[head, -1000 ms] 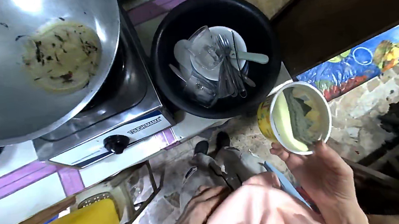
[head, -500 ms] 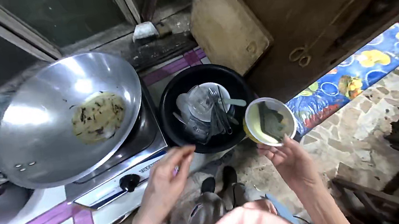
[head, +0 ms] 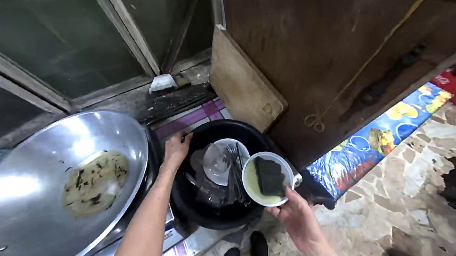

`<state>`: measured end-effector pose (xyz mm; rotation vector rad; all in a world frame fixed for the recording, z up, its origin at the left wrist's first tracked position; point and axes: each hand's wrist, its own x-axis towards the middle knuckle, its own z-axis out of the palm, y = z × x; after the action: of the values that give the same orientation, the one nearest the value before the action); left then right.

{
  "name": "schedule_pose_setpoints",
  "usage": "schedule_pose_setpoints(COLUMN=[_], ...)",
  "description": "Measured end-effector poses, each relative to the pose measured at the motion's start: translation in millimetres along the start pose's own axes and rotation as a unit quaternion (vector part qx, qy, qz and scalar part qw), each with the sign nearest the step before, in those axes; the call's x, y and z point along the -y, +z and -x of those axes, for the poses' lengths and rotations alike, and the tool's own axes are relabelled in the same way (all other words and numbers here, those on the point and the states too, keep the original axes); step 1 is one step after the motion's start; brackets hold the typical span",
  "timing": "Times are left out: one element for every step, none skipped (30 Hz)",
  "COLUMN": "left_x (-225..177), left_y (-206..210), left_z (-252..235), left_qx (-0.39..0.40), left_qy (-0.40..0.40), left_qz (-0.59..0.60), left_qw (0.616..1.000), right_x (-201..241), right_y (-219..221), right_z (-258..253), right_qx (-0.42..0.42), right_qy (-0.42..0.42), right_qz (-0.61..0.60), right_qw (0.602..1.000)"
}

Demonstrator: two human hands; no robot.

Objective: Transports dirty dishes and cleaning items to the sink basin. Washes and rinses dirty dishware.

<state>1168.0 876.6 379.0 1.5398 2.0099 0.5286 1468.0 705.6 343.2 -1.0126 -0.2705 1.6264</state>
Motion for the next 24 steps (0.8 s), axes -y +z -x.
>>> schedule_pose_setpoints(left_x=[-1.5, -0.8, 0.9, 3.5, 6.7, 9.7, 12.6, 14.9, 17.1, 19.2, 18.7, 16.3, 15.8, 15.7, 14.9, 14.0, 12.2, 10.1, 8.5, 8.0, 8.6, 8.9, 8.9, 8.6], left_y=[-0.8, 1.0, 2.9, 4.3, 4.9, 6.0, 7.8, 10.1, 13.4, 17.4, 20.3, 21.8, 23.6, 25.7, 27.8, 29.8, 31.3, 32.7, 33.9, 35.5, 37.2, 38.5, 40.6, 42.8], left_z=[3.4, 3.8, 2.7, 0.9, -1.1, -1.0, 2.1, 6.4, 11.5, 18.4, 27.6, 36.4, 42.3, 47.6, 52.8, 58.1, 64.9, 72.6, 80.5, 88.5, 95.9, 101.9, 107.2, 113.4], left_qx=[-0.003, -0.009, -0.015, -0.016, -0.011, -0.012, -0.017, -0.024, -0.032, -0.038, -0.039, -0.038, -0.037, -0.035, -0.034, -0.033, -0.033, -0.035, -0.036, -0.038, -0.040, -0.040, -0.042, -0.037], left_qy=[-0.004, -0.008, -0.011, -0.015, -0.023, -0.032, -0.040, -0.050, -0.059, -0.069, -0.077, -0.083, -0.089, -0.095, -0.099, -0.098, -0.096, -0.093, -0.091, -0.088, -0.082, -0.077, -0.074, -0.073], left_qz=[0.015, 0.024, 0.026, 0.026, 0.025, 0.026, 0.030, 0.039, 0.052, 0.069, 0.091, 0.114, 0.137, 0.158, 0.171, 0.176, 0.177, 0.175, 0.174, 0.177, 0.187, 0.204, 0.223, 0.243], left_qw=[1.000, 1.000, 0.999, 0.999, 0.999, 0.999, 0.999, 0.998, 0.996, 0.995, 0.992, 0.989, 0.986, 0.982, 0.980, 0.979, 0.979, 0.980, 0.980, 0.980, 0.978, 0.975, 0.971, 0.967], right_x=[0.8, 1.7, 2.5, 3.3, 5.1, 7.1, 9.2, 11.6, 14.2, 15.9, 17.4, 18.5, 20.2, 21.7, 22.6, 23.9, 25.0, 25.0, 24.5, 23.8, 23.0, 22.8, 22.7, 22.4], right_y=[1.5, 2.7, 3.4, 3.8, 4.1, 4.0, 3.7, 3.3, 2.3, -0.3, -3.7, -7.2, -10.6, -14.7, -18.8, -22.8, -27.0, -31.6, -36.3, -40.7, -43.9, -47.1, -50.9, -55.4], right_z=[1.7, 3.1, 4.1, 5.1, 5.9, 6.3, 7.2, 7.8, 9.1, 11.6, 14.8, 17.0, 20.2, 24.6, 29.1, 33.9, 39.2, 44.6, 50.2, 57.0, 64.5, 71.6, 78.8, 86.6], right_qx=[-0.005, -0.014, -0.022, -0.028, -0.029, -0.027, -0.024, -0.023, -0.022, -0.024, -0.027, -0.029, -0.026, -0.019, -0.017, -0.015, -0.016, -0.023, -0.028, -0.032, -0.038, -0.043, -0.048, -0.053], right_qy=[0.003, 0.005, 0.005, 0.003, -0.002, -0.006, -0.010, -0.014, -0.016, -0.016, -0.016, -0.017, -0.016, -0.016, -0.016, -0.017, -0.017, -0.019, -0.019, -0.020, -0.022, -0.026, -0.034, -0.045], right_qz=[-0.005, -0.002, 0.001, 0.010, 0.022, 0.034, 0.046, 0.056, 0.063, 0.067, 0.070, 0.070, 0.070, 0.072, 0.073, 0.073, 0.073, 0.072, 0.075, 0.075, 0.069, 0.057, 0.045, 0.037], right_qw=[1.000, 1.000, 1.000, 1.000, 0.999, 0.999, 0.999, 0.998, 0.998, 0.997, 0.997, 0.997, 0.997, 0.997, 0.997, 0.997, 0.997, 0.997, 0.997, 0.996, 0.997, 0.997, 0.997, 0.997])
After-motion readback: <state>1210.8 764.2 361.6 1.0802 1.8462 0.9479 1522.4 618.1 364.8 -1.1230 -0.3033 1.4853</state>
